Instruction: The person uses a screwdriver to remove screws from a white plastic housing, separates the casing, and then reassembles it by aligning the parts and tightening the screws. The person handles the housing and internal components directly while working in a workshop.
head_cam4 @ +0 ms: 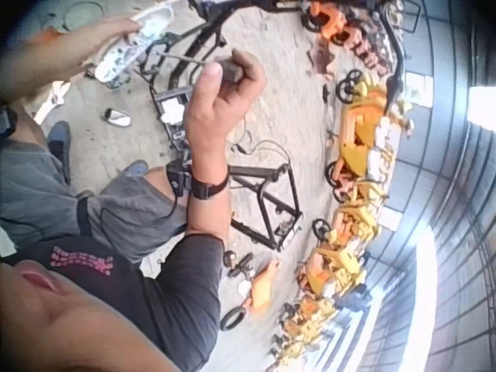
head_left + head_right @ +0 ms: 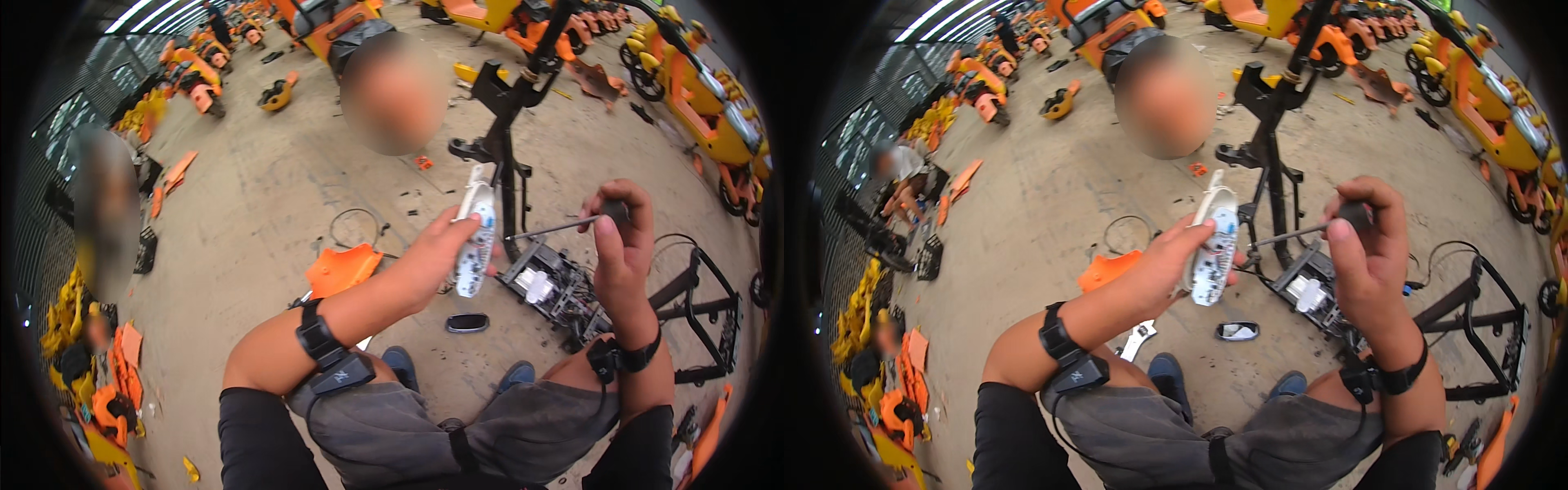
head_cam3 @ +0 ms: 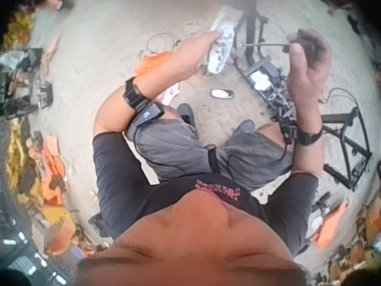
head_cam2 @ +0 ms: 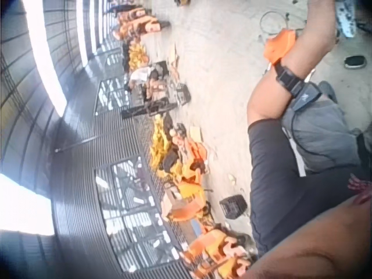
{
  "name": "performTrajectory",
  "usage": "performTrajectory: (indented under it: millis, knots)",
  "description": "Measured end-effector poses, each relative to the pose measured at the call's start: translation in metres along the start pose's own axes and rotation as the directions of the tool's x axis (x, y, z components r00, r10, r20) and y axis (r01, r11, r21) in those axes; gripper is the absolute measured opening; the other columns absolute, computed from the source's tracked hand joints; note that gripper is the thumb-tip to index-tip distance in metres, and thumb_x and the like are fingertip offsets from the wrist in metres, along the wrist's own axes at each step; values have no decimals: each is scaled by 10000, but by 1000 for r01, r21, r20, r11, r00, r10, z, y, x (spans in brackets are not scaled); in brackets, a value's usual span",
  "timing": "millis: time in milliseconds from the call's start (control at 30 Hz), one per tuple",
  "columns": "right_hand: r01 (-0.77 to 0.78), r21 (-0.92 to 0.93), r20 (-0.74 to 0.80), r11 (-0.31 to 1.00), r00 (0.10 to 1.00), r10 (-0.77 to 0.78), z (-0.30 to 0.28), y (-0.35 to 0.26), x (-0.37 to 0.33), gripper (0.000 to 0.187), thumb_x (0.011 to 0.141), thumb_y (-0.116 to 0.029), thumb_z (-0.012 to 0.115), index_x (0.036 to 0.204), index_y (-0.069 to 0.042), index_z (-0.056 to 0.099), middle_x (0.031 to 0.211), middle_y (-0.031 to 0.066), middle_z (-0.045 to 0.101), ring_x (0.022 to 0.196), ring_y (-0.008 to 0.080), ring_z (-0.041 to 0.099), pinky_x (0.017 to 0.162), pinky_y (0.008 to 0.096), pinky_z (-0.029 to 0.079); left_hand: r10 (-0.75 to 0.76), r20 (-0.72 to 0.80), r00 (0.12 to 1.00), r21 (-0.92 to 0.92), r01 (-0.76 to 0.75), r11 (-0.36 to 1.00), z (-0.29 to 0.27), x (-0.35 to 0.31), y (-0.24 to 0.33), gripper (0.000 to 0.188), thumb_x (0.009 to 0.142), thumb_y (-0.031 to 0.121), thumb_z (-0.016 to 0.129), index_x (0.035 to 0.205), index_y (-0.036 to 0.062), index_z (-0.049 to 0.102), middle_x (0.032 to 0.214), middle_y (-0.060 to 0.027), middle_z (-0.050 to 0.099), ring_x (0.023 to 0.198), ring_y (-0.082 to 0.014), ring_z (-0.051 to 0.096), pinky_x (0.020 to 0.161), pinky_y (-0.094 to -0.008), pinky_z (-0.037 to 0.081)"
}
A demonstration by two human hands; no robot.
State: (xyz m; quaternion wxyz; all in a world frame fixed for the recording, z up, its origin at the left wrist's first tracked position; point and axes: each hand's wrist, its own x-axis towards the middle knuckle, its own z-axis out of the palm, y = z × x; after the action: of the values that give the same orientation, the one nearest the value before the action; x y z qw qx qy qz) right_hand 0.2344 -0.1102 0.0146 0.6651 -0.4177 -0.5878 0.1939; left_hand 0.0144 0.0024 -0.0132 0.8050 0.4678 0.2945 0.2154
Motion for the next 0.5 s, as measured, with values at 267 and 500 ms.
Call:
performTrajectory:
  millis: [267,500]
  knots:
    - [-28,87,12,996,1000,27,2,2,6,275,969,-120,475,1226,-26,452,953,89,558,873,171,569,830,345,517,-11,10,1000,51,10,999,5,-2,2,407,1048,359,447,1354,91,430,1100,-147,678,882,-210,707,701,-319,575]
    - [-129,155,28,980,992,126,13,14,4,265,985,-110,472,1236,-30,446,931,87,568,846,167,586,841,346,521,-8,-47,999,79,12,997,9,-4,3,421,1045,358,449,1360,79,434,1063,-139,678,870,-215,704,712,-329,571]
